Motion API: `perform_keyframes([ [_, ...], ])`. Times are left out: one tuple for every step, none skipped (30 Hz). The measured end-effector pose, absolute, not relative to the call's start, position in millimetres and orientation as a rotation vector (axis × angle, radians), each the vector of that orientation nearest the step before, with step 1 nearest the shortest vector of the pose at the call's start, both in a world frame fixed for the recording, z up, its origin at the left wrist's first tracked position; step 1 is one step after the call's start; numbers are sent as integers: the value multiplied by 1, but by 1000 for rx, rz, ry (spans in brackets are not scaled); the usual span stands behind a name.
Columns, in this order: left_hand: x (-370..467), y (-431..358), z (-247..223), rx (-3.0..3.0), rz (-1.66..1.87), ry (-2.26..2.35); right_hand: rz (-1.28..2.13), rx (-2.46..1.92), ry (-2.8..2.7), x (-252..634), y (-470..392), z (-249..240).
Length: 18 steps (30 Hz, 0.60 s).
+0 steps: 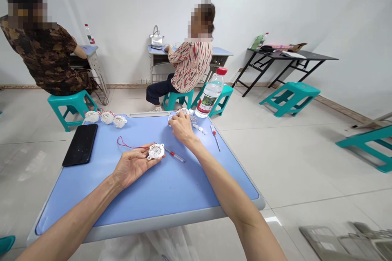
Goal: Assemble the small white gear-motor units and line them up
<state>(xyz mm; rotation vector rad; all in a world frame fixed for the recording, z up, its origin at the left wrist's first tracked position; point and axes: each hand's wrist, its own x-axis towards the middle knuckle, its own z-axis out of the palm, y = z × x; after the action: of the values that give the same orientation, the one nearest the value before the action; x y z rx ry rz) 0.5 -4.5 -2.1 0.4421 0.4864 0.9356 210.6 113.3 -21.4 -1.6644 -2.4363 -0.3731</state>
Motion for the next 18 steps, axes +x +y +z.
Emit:
perform_keyframes([
  [0, -4, -2, 442, 936, 486, -361, -1659, -2434, 211, 113, -22],
  [0, -4, -2, 442, 937, 485, -350, -1653, -2432, 211, 112, -22],
  [0, -4, -2, 441, 937, 483, -341, -1648, -2430, 212, 112, -21],
  [0, -4, -2, 439, 937, 480, -333, -1643, -2428, 212, 111, -20],
  [0, -4, -2, 437, 937, 477, -327, -1639, -2427, 213, 111, -19],
  [0, -4, -1, 435, 937, 475, -322, -1633, -2426, 213, 110, -18],
  [0, -4, -1, 435, 935, 474, -318, -1626, -2428, 214, 109, -17],
  [0, -4, -1, 437, 935, 474, -315, -1615, -2435, 214, 109, -15],
  [1, -5, -1, 440, 935, 475, -313, -1602, -2445, 214, 109, -14],
  [1, -5, -1, 441, 936, 477, -311, -1589, -2457, 214, 108, -13],
  [1, -5, -1, 442, 937, 479, -312, -1578, -2470, 214, 108, -12],
  [1, -5, -1, 442, 939, 479, -313, -1568, -2483, 214, 108, -12],
  [1, -5, -1, 442, 941, 478, -315, -1563, -2493, 213, 108, -12],
  [1, -5, -1, 440, 942, 475, -319, -1560, -2500, 213, 109, -12],
  [1, -5, -2, 439, 942, 473, -322, -1559, -2506, 213, 109, -13],
  [1, -5, -2, 437, 942, 471, -324, -1558, -2511, 213, 110, -13],
  [1, -5, -2, 436, 943, 471, -324, -1557, -2517, 212, 110, -13],
  [1, -5, -2, 436, 944, 472, -323, -1555, -2522, 212, 110, -14],
])
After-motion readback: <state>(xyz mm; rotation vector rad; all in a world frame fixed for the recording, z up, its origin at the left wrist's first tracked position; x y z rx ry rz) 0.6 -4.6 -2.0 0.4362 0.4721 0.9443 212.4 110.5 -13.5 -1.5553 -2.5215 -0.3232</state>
